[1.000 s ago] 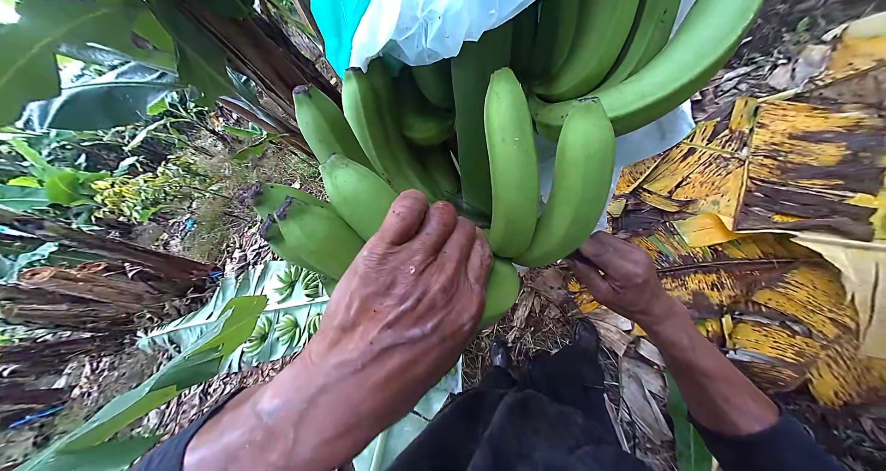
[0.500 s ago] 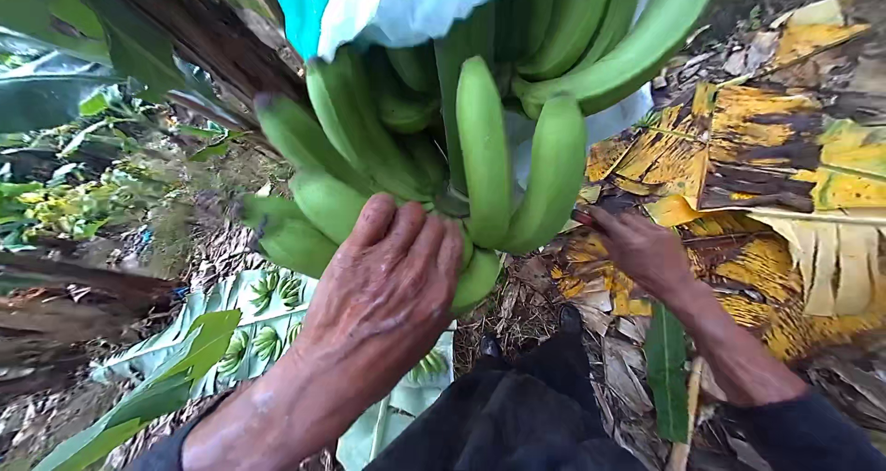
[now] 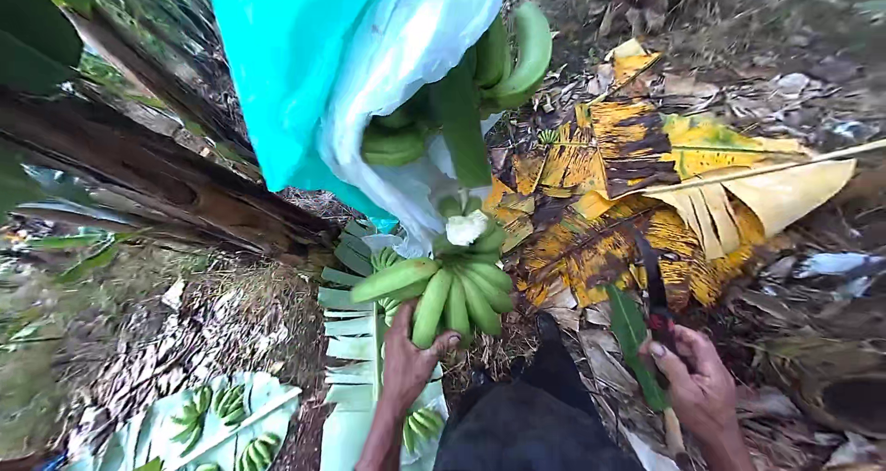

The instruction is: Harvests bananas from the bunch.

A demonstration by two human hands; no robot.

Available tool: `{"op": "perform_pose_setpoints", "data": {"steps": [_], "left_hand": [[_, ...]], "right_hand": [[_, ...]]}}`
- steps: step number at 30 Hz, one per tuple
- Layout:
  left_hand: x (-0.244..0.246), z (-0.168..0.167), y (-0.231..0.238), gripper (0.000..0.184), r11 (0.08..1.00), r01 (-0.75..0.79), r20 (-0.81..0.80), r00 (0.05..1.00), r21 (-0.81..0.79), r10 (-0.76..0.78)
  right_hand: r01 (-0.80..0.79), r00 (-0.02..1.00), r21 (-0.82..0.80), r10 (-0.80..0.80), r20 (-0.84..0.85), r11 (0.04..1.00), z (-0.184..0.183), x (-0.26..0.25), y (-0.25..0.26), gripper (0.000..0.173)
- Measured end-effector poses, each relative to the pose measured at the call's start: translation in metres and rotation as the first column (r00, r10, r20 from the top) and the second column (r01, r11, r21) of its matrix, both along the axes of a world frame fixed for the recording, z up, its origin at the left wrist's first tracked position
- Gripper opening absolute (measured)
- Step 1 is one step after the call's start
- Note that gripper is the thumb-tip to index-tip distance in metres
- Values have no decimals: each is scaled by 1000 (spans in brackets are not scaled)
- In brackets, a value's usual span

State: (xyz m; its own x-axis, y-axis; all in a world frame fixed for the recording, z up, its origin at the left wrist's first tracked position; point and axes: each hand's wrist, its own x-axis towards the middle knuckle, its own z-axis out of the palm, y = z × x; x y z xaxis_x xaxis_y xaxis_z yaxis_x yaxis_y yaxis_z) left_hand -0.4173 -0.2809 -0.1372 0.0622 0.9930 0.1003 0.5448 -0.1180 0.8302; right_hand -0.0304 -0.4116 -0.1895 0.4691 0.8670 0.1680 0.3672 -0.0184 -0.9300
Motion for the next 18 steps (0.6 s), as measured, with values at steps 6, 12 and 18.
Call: {"op": "perform_pose_setpoints", "data": {"steps": [6, 12, 18], "left_hand": [[12, -94, -38, 73, 953, -6, 204, 976, -304, 71], [2, -117, -61, 79, 982, 99, -75, 991, -160, -112], [-3, -113, -51, 76, 988, 91, -72, 992, -124, -100]], "right_hand": [[-204, 820, -254, 23, -572, 945, -27, -51, 6, 31], [-357, 535, -391, -157, -830, 848, -79, -104, -6, 37], [-273, 506, -293, -122, -854, 916, -79, -111, -12, 34]]}}
